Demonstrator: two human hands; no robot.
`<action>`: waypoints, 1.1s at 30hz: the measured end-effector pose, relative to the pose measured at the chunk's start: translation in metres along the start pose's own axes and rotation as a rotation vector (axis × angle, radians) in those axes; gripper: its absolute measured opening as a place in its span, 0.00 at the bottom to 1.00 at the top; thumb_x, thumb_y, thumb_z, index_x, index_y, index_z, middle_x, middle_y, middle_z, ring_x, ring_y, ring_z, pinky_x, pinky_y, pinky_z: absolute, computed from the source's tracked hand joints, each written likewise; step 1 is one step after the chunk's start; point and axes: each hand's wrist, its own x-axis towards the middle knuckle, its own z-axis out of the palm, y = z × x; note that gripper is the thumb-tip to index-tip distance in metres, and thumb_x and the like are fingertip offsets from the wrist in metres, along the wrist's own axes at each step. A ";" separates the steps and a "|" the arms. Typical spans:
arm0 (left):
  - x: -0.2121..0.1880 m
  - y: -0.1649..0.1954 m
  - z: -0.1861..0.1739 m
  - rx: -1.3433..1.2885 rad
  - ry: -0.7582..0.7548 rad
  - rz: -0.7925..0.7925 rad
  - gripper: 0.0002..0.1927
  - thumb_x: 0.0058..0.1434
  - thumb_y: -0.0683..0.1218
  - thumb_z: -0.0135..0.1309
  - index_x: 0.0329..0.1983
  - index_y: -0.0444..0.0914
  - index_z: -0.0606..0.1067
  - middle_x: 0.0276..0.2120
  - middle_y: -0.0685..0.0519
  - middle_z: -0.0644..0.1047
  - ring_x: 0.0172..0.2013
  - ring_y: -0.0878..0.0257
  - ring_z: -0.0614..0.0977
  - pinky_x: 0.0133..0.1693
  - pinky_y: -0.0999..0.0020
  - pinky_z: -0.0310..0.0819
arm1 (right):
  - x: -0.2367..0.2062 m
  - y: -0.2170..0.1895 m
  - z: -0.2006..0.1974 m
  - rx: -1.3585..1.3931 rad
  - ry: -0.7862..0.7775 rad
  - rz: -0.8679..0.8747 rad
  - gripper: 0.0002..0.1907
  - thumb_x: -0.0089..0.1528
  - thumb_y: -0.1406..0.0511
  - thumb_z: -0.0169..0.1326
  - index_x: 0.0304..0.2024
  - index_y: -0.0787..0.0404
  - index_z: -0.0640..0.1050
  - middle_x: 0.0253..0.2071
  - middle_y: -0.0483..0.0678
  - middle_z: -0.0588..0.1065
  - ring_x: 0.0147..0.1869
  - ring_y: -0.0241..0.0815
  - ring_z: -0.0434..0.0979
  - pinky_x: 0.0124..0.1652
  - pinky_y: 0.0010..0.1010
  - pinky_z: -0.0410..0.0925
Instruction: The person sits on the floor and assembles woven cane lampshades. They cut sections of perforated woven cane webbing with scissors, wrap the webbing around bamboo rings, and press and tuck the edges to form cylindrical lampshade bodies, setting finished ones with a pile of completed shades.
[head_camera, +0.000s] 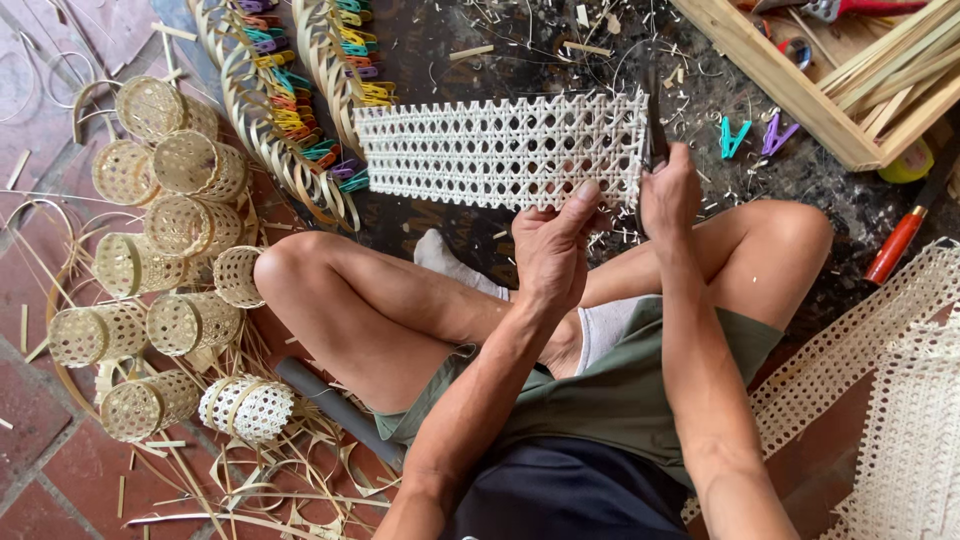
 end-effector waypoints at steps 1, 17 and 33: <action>0.001 0.001 0.000 0.025 -0.019 0.008 0.06 0.68 0.39 0.60 0.45 0.31 0.80 0.35 0.50 0.82 0.32 0.65 0.81 0.33 0.70 0.75 | 0.011 0.007 0.005 -0.197 0.022 -0.023 0.19 0.62 0.63 0.60 0.53 0.65 0.74 0.45 0.61 0.77 0.47 0.61 0.77 0.43 0.51 0.70; 0.000 0.024 0.027 0.038 -0.048 -0.132 0.05 0.65 0.41 0.60 0.37 0.33 0.78 0.25 0.52 0.78 0.20 0.64 0.79 0.19 0.70 0.69 | -0.032 -0.057 -0.075 0.638 -0.117 0.003 0.17 0.68 0.61 0.60 0.51 0.69 0.82 0.35 0.51 0.78 0.33 0.38 0.77 0.34 0.30 0.68; -0.007 0.017 -0.007 -0.036 -0.088 -0.277 0.04 0.63 0.39 0.61 0.36 0.33 0.78 0.28 0.51 0.79 0.19 0.63 0.79 0.17 0.71 0.67 | -0.049 -0.099 -0.106 1.248 -0.332 -0.014 0.10 0.67 0.67 0.65 0.46 0.66 0.80 0.36 0.44 0.76 0.35 0.31 0.72 0.36 0.22 0.67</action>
